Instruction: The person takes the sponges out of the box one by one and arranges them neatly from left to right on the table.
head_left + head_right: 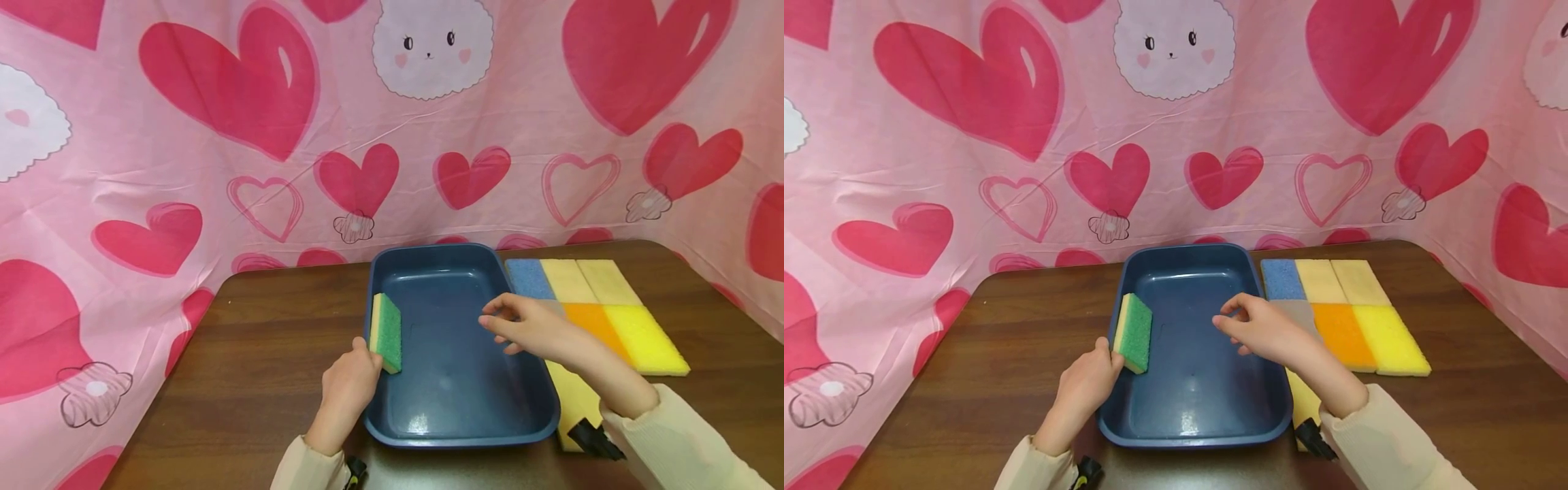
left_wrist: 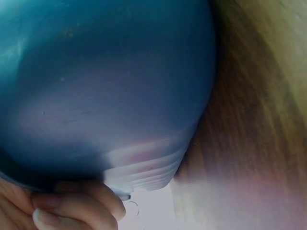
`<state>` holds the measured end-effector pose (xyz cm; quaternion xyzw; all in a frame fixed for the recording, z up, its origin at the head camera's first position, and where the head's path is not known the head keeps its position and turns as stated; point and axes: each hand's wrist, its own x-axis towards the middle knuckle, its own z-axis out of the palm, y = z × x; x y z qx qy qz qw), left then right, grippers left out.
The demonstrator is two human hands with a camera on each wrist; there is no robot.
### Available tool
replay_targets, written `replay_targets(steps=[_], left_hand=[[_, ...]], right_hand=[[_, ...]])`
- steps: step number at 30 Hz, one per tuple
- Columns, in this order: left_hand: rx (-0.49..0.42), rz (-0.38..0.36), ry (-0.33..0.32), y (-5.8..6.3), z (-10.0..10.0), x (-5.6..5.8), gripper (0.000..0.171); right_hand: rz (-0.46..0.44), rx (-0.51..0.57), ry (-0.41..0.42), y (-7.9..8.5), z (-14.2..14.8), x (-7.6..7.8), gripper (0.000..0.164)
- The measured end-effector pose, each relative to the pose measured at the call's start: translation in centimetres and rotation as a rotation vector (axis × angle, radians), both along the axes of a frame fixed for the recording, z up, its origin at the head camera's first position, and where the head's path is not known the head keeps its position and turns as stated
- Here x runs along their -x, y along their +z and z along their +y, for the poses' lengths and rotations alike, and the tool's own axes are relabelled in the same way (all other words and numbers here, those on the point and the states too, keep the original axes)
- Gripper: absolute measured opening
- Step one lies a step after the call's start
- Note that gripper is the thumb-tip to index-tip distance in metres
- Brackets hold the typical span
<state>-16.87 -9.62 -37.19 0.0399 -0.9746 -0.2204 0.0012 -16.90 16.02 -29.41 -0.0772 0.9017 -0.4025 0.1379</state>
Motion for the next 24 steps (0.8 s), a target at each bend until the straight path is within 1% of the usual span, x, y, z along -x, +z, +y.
replay_targets(steps=[5,13,20,24], left_hand=[[0.009,0.002,-0.003,0.1,0.0,-0.1,0.016],[0.013,0.006,-0.01,0.1,0.1,-0.1,0.015],[0.005,0.002,-0.005,0.1,0.1,-0.1,0.015],[0.007,0.004,-0.003,0.1,0.1,-0.1,0.015]], right_hand=[[-0.033,0.023,0.025,0.5,-1.7,0.5,0.048],[-0.017,0.046,0.086,0.6,-4.4,0.7,0.041],[-0.022,0.024,0.084,0.4,-6.2,1.6,0.04],[-0.033,0.006,0.074,0.0,-7.1,2.1,0.04]])
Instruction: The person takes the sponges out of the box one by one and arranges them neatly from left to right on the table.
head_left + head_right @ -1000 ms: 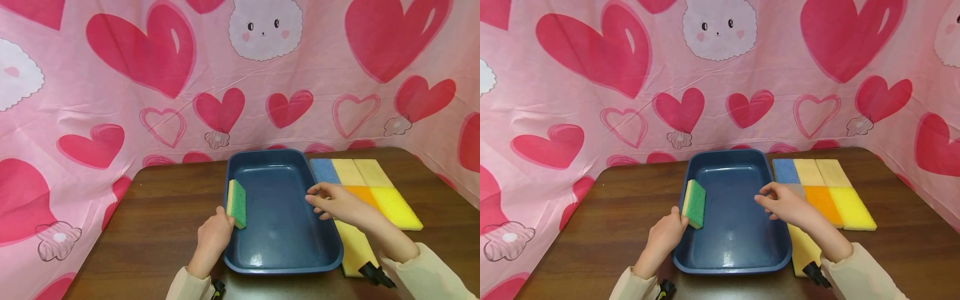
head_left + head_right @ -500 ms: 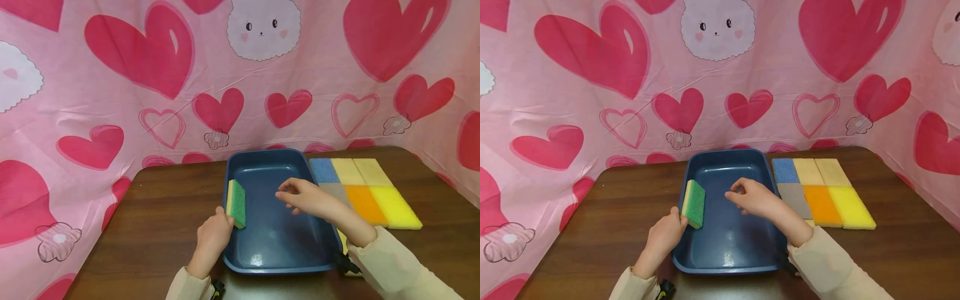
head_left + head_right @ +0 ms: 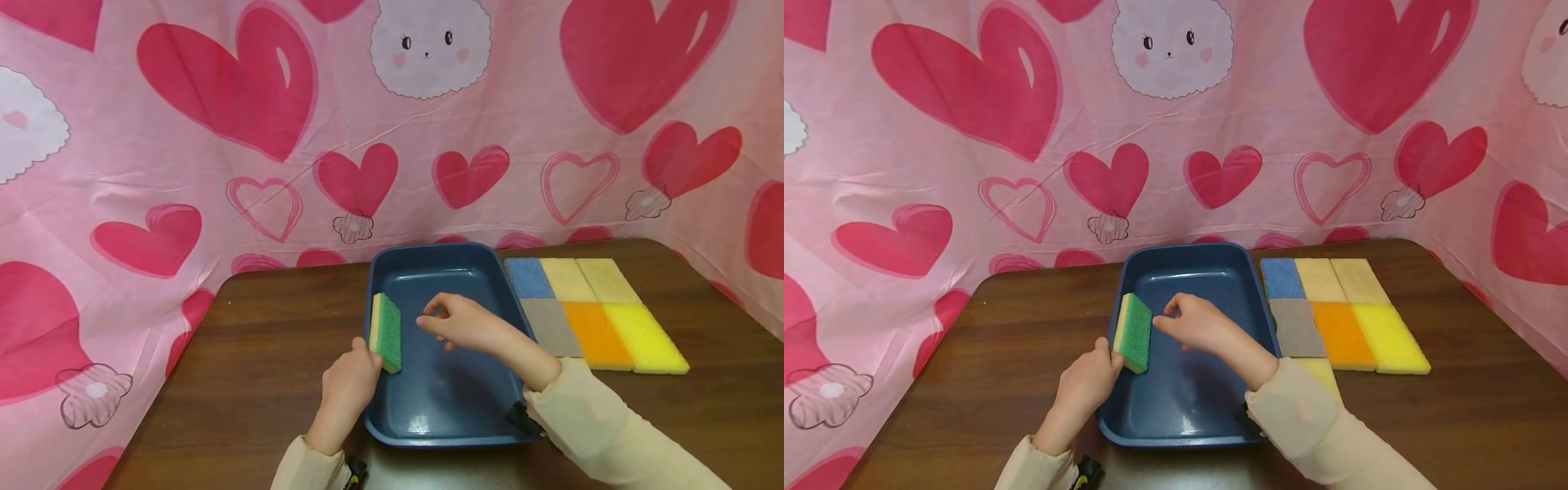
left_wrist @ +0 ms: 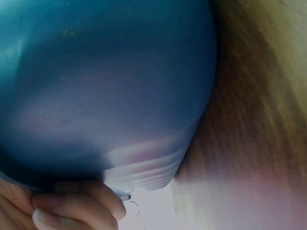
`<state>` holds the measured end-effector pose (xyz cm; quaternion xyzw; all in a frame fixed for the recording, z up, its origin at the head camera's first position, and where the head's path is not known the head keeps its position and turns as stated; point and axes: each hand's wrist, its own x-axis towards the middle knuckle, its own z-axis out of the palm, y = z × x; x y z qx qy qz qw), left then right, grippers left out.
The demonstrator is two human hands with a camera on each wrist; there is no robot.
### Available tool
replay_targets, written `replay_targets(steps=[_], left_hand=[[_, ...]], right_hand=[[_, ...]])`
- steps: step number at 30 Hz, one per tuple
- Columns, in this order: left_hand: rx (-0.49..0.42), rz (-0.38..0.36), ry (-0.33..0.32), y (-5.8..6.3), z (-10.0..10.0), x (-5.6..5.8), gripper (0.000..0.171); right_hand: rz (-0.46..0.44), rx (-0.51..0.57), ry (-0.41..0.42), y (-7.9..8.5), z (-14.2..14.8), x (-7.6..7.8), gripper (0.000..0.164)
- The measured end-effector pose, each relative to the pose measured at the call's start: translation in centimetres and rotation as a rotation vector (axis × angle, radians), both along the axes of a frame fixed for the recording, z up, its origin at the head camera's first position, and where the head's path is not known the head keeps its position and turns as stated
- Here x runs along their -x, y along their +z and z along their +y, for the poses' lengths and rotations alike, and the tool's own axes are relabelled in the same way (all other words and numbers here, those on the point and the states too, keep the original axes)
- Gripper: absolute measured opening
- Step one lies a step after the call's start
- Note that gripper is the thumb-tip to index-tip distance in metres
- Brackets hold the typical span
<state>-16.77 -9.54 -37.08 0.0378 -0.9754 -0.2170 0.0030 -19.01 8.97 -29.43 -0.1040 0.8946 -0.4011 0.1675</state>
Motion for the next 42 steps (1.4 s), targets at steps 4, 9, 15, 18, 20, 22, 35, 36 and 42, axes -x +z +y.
replay_targets(steps=[4,9,15,18,20,22,35,36,42], left_hand=[[0.002,-0.006,0.003,0.0,0.0,0.0,0.016],[0.006,-0.02,0.01,0.0,0.0,0.1,0.016],[0.016,-0.022,0.012,0.1,0.0,0.1,0.016],[0.022,-0.011,0.009,0.1,0.0,0.1,0.016],[0.027,0.0,0.008,0.1,0.0,0.1,0.016],[0.029,0.002,0.011,0.0,0.0,0.1,0.016],[0.028,0.013,0.024,0.0,0.0,0.2,0.017],[0.028,0.011,0.023,0.1,0.0,0.2,0.017],[0.022,0.016,0.02,0.1,-0.1,0.1,0.016]], right_hand=[[-0.013,-0.02,-0.016,-0.4,-1.0,0.5,0.039],[-0.025,-0.044,-0.028,-0.9,-2.2,1.0,0.039],[-0.036,-0.078,-0.05,-1.7,-3.6,1.5,0.041],[-0.037,-0.091,-0.055,-2.1,-4.2,1.7,0.045],[-0.039,-0.092,-0.055,-2.3,-4.6,1.9,0.048],[-0.042,-0.088,-0.06,-2.5,-5.0,2.0,0.051],[-0.024,-0.139,-0.095,-3.6,-6.1,3.4,0.062],[-0.019,-0.14,-0.097,-3.8,-6.1,3.4,0.063],[-0.008,-0.123,-0.11,-4.9,-6.9,3.2,0.065]])
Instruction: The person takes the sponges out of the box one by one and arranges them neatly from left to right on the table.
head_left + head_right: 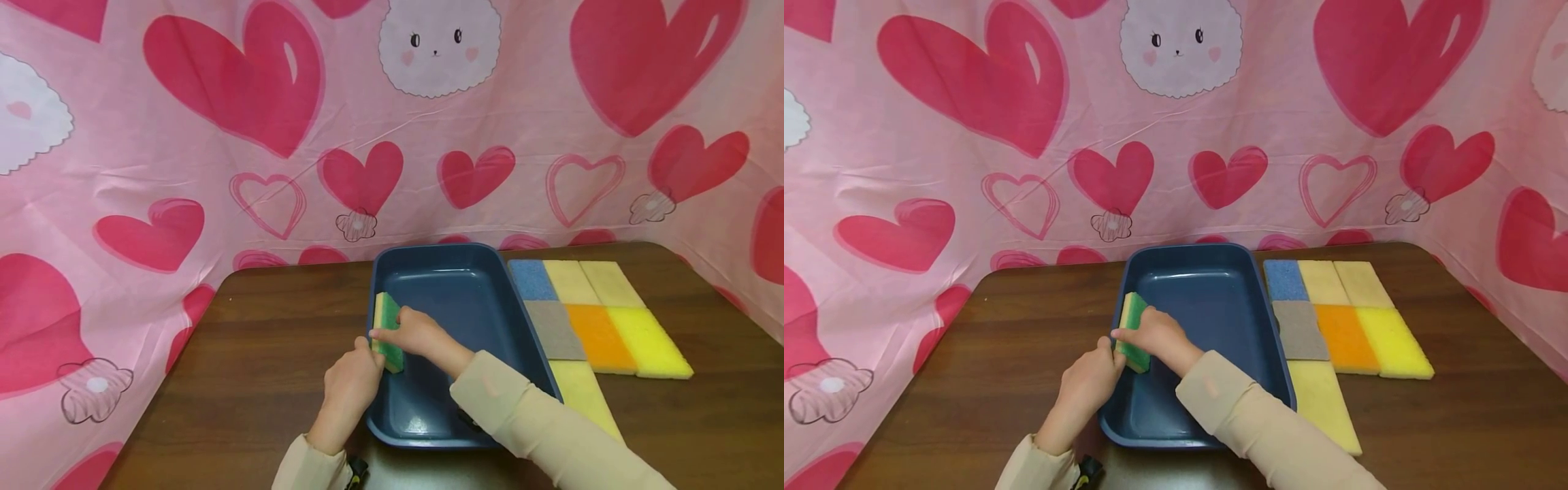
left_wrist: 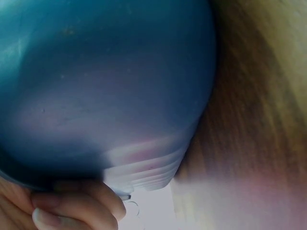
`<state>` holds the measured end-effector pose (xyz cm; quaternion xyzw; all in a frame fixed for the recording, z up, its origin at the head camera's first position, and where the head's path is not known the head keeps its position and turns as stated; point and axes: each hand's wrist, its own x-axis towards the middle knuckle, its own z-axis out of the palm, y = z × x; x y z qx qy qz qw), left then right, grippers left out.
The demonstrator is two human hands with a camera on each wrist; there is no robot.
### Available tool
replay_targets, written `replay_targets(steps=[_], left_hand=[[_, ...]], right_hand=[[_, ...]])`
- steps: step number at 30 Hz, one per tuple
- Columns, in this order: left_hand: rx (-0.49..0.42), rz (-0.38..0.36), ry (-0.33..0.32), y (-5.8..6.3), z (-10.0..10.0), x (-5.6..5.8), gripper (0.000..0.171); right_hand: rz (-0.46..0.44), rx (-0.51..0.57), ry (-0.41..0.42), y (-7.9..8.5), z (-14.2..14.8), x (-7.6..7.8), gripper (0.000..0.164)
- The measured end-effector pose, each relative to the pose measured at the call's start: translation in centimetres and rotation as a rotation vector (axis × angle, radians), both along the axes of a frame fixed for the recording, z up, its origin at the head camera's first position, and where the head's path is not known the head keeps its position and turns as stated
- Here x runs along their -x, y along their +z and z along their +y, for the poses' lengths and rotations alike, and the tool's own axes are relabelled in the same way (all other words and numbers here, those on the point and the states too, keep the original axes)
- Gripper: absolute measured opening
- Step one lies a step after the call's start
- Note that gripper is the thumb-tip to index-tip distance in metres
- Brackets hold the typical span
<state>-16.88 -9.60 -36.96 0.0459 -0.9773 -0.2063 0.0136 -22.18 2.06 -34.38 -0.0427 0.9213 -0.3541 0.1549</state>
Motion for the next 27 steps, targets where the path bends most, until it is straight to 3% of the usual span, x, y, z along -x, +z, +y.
replay_targets(steps=[7,18,27], left_hand=[[0.0,0.013,-0.002,-0.1,-0.1,0.0,0.017],[-0.008,-0.019,-0.015,-0.1,-0.1,0.1,0.019],[-0.004,-0.002,-0.012,-0.2,-0.1,0.1,0.019]], right_hand=[[0.026,-0.005,-0.037,-0.7,-0.8,-0.1,0.072],[0.005,-0.005,-0.073,-1.0,-1.0,0.7,0.076],[-0.025,-0.024,-0.071,-1.3,-0.7,1.2,0.08]])
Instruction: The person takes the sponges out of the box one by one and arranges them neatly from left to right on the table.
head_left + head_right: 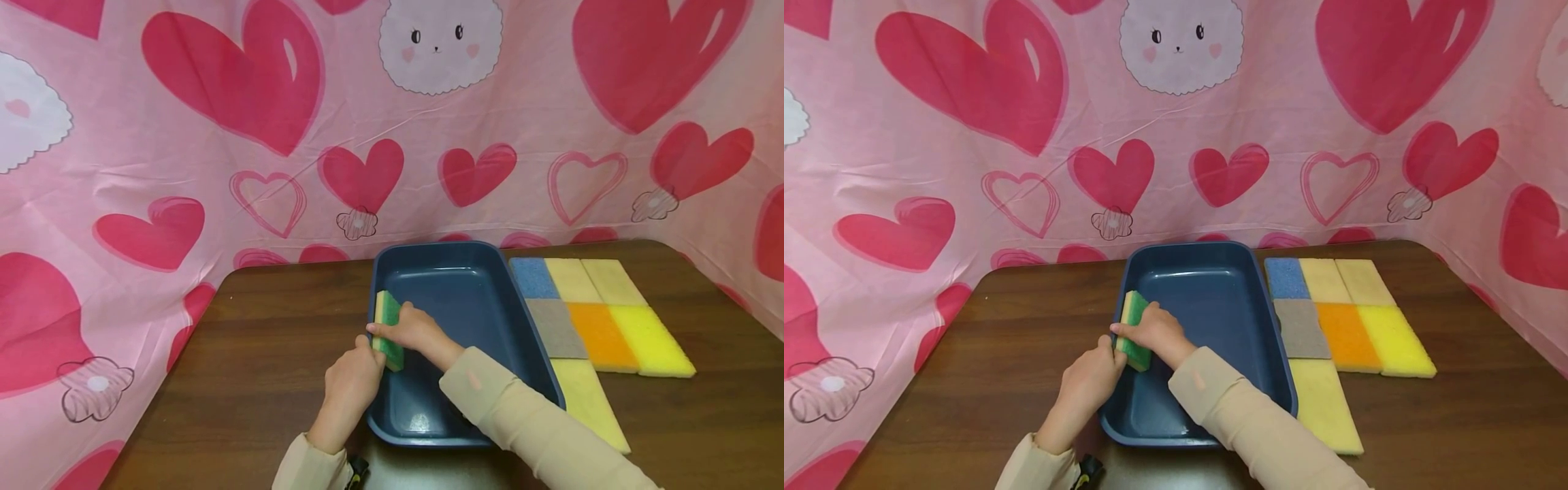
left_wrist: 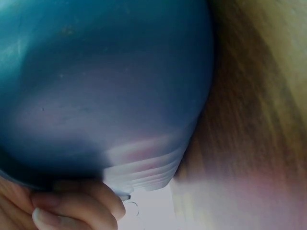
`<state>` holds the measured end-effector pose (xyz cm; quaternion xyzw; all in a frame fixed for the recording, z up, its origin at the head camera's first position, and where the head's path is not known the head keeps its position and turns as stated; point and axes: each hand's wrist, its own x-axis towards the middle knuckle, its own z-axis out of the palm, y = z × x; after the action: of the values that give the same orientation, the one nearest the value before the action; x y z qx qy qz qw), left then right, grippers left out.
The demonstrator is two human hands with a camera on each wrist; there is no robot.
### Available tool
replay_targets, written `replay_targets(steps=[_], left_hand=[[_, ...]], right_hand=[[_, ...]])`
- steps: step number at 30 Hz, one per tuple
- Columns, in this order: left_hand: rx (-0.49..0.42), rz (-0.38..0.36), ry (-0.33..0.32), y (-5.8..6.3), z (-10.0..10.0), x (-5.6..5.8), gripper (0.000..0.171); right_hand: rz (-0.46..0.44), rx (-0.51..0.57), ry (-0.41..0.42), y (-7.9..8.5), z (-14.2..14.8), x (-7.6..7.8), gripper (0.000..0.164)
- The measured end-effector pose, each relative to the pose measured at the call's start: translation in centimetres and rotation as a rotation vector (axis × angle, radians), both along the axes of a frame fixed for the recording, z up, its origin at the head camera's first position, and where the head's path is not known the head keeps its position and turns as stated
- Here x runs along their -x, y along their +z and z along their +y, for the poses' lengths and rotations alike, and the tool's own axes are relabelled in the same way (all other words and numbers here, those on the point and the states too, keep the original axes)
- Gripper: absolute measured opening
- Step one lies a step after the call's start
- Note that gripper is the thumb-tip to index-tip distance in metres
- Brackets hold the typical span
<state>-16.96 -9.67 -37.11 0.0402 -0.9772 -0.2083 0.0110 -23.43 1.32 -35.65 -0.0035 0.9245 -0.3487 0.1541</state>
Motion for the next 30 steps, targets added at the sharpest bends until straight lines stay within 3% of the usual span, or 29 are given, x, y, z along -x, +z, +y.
replay_targets(steps=[20,25,30], left_hand=[[-0.016,-0.026,0.007,-0.1,-0.02,0.17,0.02],[-0.019,-0.04,0.011,-0.09,-0.04,0.22,0.019],[-0.01,-0.039,0.015,-0.05,-0.03,0.21,0.019]], right_hand=[[-0.041,0.082,0.003,0.05,0.17,-0.11,0.068],[-0.067,0.111,-0.032,-0.03,0.05,-0.07,0.068],[-0.059,0.132,-0.066,0.01,0.23,0.06,0.055]])
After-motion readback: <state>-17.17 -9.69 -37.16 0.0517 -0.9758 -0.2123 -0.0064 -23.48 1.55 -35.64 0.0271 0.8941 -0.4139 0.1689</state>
